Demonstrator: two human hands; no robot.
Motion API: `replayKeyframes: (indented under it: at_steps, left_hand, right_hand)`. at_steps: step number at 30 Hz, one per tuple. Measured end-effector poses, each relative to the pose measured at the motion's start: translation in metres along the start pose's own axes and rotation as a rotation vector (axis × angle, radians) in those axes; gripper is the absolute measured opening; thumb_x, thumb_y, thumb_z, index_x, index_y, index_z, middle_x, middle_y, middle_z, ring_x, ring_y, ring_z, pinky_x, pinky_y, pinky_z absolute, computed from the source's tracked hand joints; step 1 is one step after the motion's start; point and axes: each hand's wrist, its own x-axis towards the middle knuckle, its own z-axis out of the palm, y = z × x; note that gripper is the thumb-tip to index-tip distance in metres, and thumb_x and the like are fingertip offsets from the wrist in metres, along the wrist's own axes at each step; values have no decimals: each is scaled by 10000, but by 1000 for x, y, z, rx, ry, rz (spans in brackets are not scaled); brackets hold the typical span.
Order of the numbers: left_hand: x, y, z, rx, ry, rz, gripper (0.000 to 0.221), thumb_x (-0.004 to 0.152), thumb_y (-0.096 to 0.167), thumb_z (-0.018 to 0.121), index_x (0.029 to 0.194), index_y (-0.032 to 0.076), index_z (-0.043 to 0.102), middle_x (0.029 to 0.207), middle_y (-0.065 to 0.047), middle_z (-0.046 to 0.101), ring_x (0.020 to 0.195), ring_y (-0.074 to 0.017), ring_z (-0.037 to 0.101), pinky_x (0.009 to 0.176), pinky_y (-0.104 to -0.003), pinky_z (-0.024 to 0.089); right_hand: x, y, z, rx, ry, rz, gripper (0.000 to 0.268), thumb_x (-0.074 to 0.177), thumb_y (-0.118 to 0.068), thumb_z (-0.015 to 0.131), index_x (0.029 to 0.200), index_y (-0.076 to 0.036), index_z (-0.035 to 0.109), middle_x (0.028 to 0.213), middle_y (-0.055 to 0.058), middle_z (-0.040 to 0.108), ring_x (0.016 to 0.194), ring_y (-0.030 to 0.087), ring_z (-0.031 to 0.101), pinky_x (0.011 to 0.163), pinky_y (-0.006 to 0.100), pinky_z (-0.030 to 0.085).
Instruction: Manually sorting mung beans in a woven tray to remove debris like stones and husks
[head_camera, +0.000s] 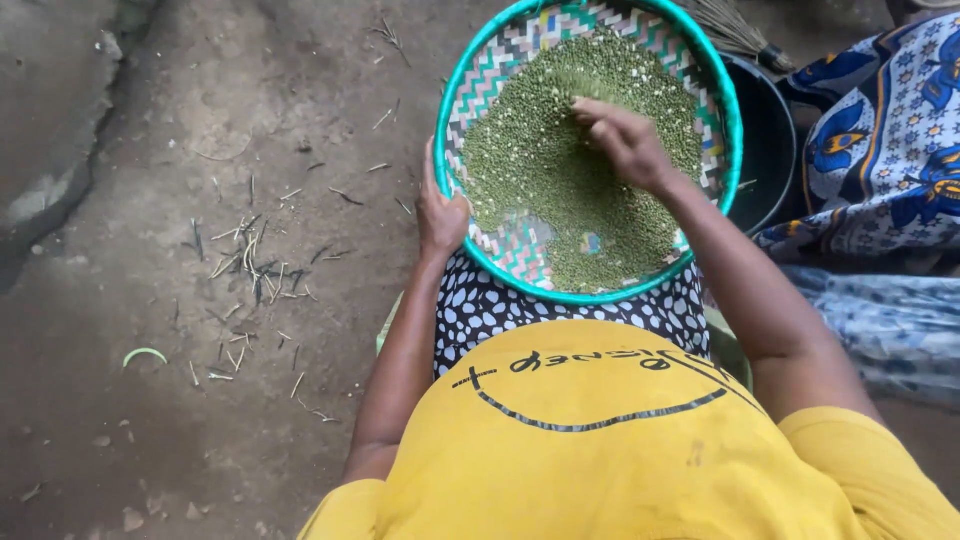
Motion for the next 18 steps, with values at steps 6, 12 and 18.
replayKeyframes:
  at_steps: [6, 12, 18]
  left_hand:
    - [5, 1, 2, 26, -20, -12, 911, 819, -28, 564, 1648, 312, 401, 1587, -206, 555, 1439, -472, 510, 1244, -577, 408]
    - [2, -2, 3, 45, 0, 40, 906, 815, -49, 563, 1649, 272, 415, 1586, -216, 555, 1440, -497, 509, 1224, -600, 421]
    - [-1, -6, 5, 33, 13, 63, 907, 814, -27, 575, 1653, 274, 407, 1564, -228, 573, 1428, -499, 514, 1216, -589, 429]
  right_hand:
    - [-55, -87, -17, 554, -141, 518, 385, 1105, -311, 581, 1252, -11, 772, 1058, 231, 788, 924, 330, 775, 863, 498, 640]
    - [-74, -100, -35, 551, -536, 716, 276, 954, -233, 755, 957, 13, 879, 788, 219, 827, 725, 283, 720, 730, 452, 591]
    - [-72, -6, -41, 326, 232, 521, 180, 1106, 18, 690, 1275, 9, 751, 935, 169, 751, 773, 208, 735, 680, 295, 595]
